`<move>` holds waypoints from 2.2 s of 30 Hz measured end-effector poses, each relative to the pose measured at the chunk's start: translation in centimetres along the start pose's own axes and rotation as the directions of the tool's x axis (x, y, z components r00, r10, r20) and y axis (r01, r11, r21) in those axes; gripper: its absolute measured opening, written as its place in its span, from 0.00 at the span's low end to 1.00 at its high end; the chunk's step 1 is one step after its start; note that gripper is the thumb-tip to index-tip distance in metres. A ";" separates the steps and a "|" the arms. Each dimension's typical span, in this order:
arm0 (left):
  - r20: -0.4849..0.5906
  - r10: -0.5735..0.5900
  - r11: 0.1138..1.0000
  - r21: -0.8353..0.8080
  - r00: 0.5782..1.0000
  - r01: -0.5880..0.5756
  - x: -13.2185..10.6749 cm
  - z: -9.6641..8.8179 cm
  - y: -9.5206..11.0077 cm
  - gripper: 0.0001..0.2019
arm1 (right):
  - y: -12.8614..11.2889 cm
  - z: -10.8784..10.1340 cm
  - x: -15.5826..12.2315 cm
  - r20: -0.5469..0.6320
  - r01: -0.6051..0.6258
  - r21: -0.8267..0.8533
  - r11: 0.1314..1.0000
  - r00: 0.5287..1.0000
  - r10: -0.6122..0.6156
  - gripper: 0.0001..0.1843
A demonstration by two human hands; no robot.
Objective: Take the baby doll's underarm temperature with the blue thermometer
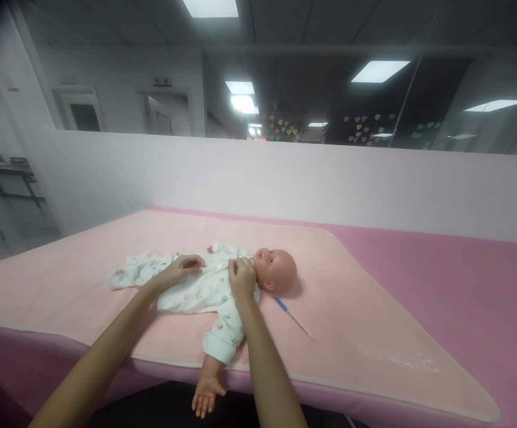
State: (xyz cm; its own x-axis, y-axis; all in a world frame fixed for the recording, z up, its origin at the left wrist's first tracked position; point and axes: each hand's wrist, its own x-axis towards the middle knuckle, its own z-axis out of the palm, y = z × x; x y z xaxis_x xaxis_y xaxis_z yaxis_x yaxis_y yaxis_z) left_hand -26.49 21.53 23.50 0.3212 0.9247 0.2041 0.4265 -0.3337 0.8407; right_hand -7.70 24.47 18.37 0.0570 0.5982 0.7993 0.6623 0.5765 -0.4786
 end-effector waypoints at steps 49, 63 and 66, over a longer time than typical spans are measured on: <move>0.028 0.040 0.997 0.060 0.999 -0.041 -0.2 0.1 0.3 0.17 | -0.1 -0.1 0.1 -0.005 -0.004 0.004 1.000 1.000 0.004 0.15; -0.065 0.051 0.984 0.175 0.997 -0.039 0.2 0.7 -0.1 0.15 | -0.1 -0.1 0.0 0.004 -0.004 0.007 1.000 1.000 0.004 0.15; -0.152 0.084 0.976 0.214 0.985 -0.051 0.4 0.8 -0.5 0.15 | -0.2 -0.2 0.0 0.008 -0.005 0.008 1.000 1.000 0.005 0.15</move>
State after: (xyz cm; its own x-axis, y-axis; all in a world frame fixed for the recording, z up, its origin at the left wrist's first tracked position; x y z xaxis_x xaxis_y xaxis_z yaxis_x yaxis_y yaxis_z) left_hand -25.89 21.87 22.77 0.2239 0.9103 0.3482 0.5807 -0.4115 0.7025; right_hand -7.68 24.30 18.55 0.0544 0.6052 0.7942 0.6561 0.5779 -0.4854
